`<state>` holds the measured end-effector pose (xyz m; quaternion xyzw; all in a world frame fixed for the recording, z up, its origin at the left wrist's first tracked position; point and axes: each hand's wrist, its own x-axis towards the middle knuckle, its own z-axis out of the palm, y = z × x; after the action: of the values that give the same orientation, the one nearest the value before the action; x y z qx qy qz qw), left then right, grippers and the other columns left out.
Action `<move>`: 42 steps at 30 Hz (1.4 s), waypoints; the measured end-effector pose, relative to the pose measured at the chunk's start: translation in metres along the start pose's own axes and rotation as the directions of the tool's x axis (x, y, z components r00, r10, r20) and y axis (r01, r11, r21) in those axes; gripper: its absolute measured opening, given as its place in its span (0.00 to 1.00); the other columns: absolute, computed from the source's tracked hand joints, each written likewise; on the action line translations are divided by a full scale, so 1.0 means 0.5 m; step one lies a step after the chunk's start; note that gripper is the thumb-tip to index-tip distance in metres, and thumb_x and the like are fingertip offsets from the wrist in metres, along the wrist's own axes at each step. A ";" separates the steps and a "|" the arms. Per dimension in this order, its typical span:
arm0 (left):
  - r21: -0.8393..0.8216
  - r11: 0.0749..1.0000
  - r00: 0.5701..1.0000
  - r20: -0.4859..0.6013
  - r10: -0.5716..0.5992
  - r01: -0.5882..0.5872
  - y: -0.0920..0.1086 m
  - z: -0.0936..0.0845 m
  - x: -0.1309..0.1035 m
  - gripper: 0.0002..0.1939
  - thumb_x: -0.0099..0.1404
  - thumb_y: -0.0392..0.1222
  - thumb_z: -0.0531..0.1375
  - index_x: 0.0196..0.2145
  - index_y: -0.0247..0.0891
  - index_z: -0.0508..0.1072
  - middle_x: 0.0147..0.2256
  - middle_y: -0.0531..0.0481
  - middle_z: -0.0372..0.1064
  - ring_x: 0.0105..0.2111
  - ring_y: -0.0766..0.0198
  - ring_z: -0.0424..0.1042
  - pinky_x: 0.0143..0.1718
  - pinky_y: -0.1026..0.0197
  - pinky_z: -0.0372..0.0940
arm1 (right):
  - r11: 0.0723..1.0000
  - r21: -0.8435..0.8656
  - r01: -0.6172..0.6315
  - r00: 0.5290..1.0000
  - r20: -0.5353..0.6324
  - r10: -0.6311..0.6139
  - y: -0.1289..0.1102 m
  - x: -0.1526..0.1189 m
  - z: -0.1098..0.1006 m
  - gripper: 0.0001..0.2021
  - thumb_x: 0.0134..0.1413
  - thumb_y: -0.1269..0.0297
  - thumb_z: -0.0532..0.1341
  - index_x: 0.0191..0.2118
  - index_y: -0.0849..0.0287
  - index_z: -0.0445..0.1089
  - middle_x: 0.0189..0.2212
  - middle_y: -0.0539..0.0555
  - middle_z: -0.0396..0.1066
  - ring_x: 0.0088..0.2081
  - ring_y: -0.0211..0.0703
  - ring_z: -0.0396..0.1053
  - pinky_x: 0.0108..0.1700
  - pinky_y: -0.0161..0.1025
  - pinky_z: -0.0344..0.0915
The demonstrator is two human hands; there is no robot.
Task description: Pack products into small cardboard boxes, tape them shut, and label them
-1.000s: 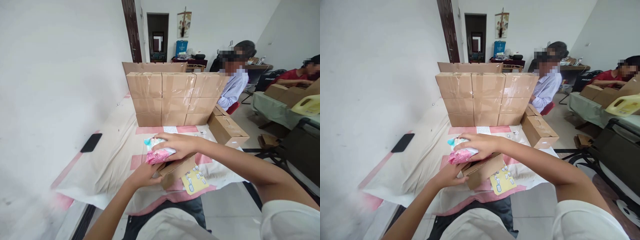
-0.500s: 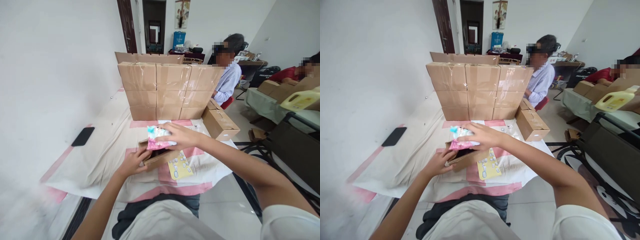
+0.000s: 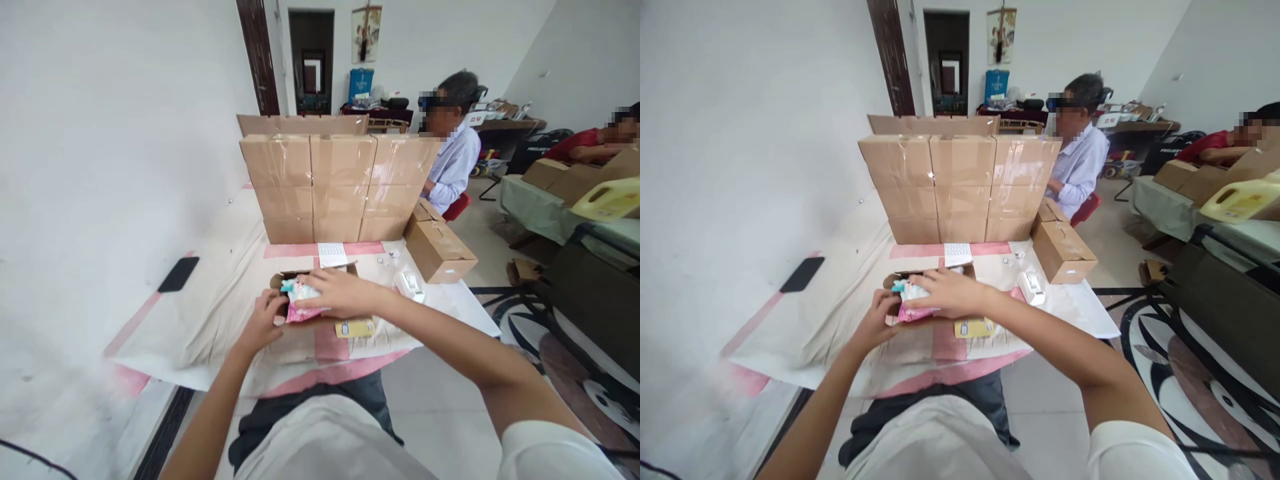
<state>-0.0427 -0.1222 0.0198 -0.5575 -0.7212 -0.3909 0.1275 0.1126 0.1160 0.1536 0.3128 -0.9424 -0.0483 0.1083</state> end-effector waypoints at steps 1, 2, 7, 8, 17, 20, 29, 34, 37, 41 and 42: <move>0.011 1.000 1.000 -0.004 -0.002 0.003 0.006 0.002 -0.004 0.19 0.59 0.45 0.66 0.48 0.40 0.72 0.47 0.42 0.64 0.49 0.52 0.70 0.51 0.49 0.72 | 0.999 -0.003 -0.053 0.996 0.071 0.053 -0.005 0.016 0.010 0.23 0.67 0.59 0.63 0.65 0.48 0.66 0.64 0.69 0.61 0.55 0.61 0.69 0.51 0.56 0.70; 0.026 1.000 1.000 -0.017 -0.009 0.009 0.010 0.004 -0.008 0.17 0.59 0.45 0.66 0.46 0.40 0.73 0.46 0.42 0.64 0.48 0.53 0.69 0.50 0.49 0.72 | 0.995 0.003 -0.103 0.986 0.131 0.101 -0.005 0.031 0.027 0.24 0.66 0.58 0.64 0.65 0.49 0.66 0.61 0.68 0.64 0.51 0.59 0.71 0.47 0.53 0.72; 0.033 0.999 0.996 -0.083 -0.029 0.032 -0.012 0.026 -0.009 0.07 0.62 0.40 0.63 0.39 0.41 0.74 0.42 0.44 0.64 0.44 0.56 0.69 0.46 0.54 0.71 | 0.998 0.026 -0.057 0.959 0.280 0.048 0.081 0.088 0.160 0.17 0.63 0.66 0.65 0.56 0.52 0.73 0.55 0.63 0.71 0.54 0.58 0.70 0.47 0.48 0.71; 0.022 0.999 0.994 -0.099 -0.047 0.050 -0.022 0.032 -0.004 0.05 0.63 0.39 0.62 0.38 0.41 0.74 0.42 0.44 0.63 0.43 0.57 0.69 0.44 0.55 0.71 | 0.998 0.044 -0.034 0.956 0.292 0.020 0.104 0.094 0.181 0.18 0.62 0.66 0.65 0.58 0.51 0.73 0.56 0.62 0.71 0.55 0.57 0.70 0.46 0.47 0.71; -0.157 0.981 0.962 -0.233 -0.146 0.111 -0.075 0.081 0.025 0.05 0.64 0.43 0.64 0.36 0.40 0.73 0.40 0.47 0.61 0.43 0.57 0.69 0.45 0.54 0.71 | 0.855 0.445 -0.266 0.949 0.274 0.154 0.174 0.097 0.119 0.20 0.63 0.60 0.66 0.59 0.56 0.73 0.53 0.59 0.76 0.49 0.49 0.75 0.45 0.39 0.69; -0.209 0.969 0.927 -0.321 -0.196 0.132 -0.074 0.106 0.018 0.10 0.64 0.45 0.66 0.40 0.42 0.71 0.43 0.47 0.61 0.46 0.57 0.69 0.48 0.53 0.70 | 0.715 0.530 -0.456 0.890 0.243 0.387 0.181 0.055 0.049 0.09 0.66 0.61 0.61 0.42 0.57 0.79 0.38 0.53 0.80 0.37 0.43 0.75 0.41 0.37 0.66; -0.382 0.910 0.904 -0.313 -0.291 0.161 -0.027 0.161 0.042 0.40 0.67 0.65 0.60 0.67 0.43 0.55 0.57 0.36 0.70 0.60 0.48 0.70 0.57 0.44 0.67 | 0.275 0.931 -0.239 0.518 -0.117 0.847 0.069 -0.165 0.185 0.33 0.68 0.33 0.47 0.49 0.55 0.78 0.65 0.60 0.66 0.67 0.57 0.62 0.68 0.54 0.58; -0.394 0.878 0.847 -0.335 -0.413 0.272 -0.001 0.163 0.078 0.29 0.73 0.63 0.51 0.56 0.38 0.72 0.45 0.41 0.77 0.51 0.52 0.75 0.57 0.47 0.68 | 0.292 0.950 -0.115 0.277 -0.251 0.927 0.000 -0.114 0.285 0.36 0.62 0.28 0.51 0.58 0.51 0.73 0.70 0.58 0.59 0.72 0.54 0.53 0.73 0.52 0.49; -0.381 0.856 0.721 -0.475 -0.504 0.348 0.005 0.139 0.088 0.25 0.73 0.60 0.49 0.45 0.38 0.75 0.44 0.41 0.76 0.49 0.50 0.75 0.56 0.46 0.68 | 0.341 0.932 -0.123 0.236 -0.306 0.922 -0.007 -0.060 0.261 0.30 0.65 0.38 0.57 0.61 0.53 0.70 0.68 0.59 0.61 0.70 0.54 0.56 0.73 0.52 0.50; -0.392 0.838 0.605 -0.580 -0.546 0.380 -0.003 0.076 0.087 0.25 0.70 0.60 0.52 0.51 0.38 0.73 0.51 0.40 0.74 0.56 0.45 0.72 0.62 0.39 0.64 | 0.397 0.898 -0.188 0.320 -0.326 0.889 -0.029 0.003 0.236 0.23 0.67 0.53 0.58 0.63 0.51 0.69 0.65 0.57 0.64 0.68 0.54 0.57 0.72 0.54 0.52; -0.401 0.835 0.596 -0.586 -0.550 0.377 -0.008 0.061 0.084 0.28 0.69 0.60 0.54 0.58 0.39 0.69 0.56 0.39 0.71 0.59 0.44 0.70 0.64 0.37 0.63 | 0.375 0.904 -0.205 0.323 -0.299 0.898 -0.038 0.018 0.242 0.23 0.67 0.56 0.58 0.64 0.51 0.68 0.66 0.57 0.63 0.69 0.54 0.56 0.72 0.55 0.51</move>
<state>-0.0531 -0.0712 0.0241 -0.1770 -0.6915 -0.6687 0.2083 0.0885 0.0983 0.0346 -0.0816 -0.7612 0.5212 0.3772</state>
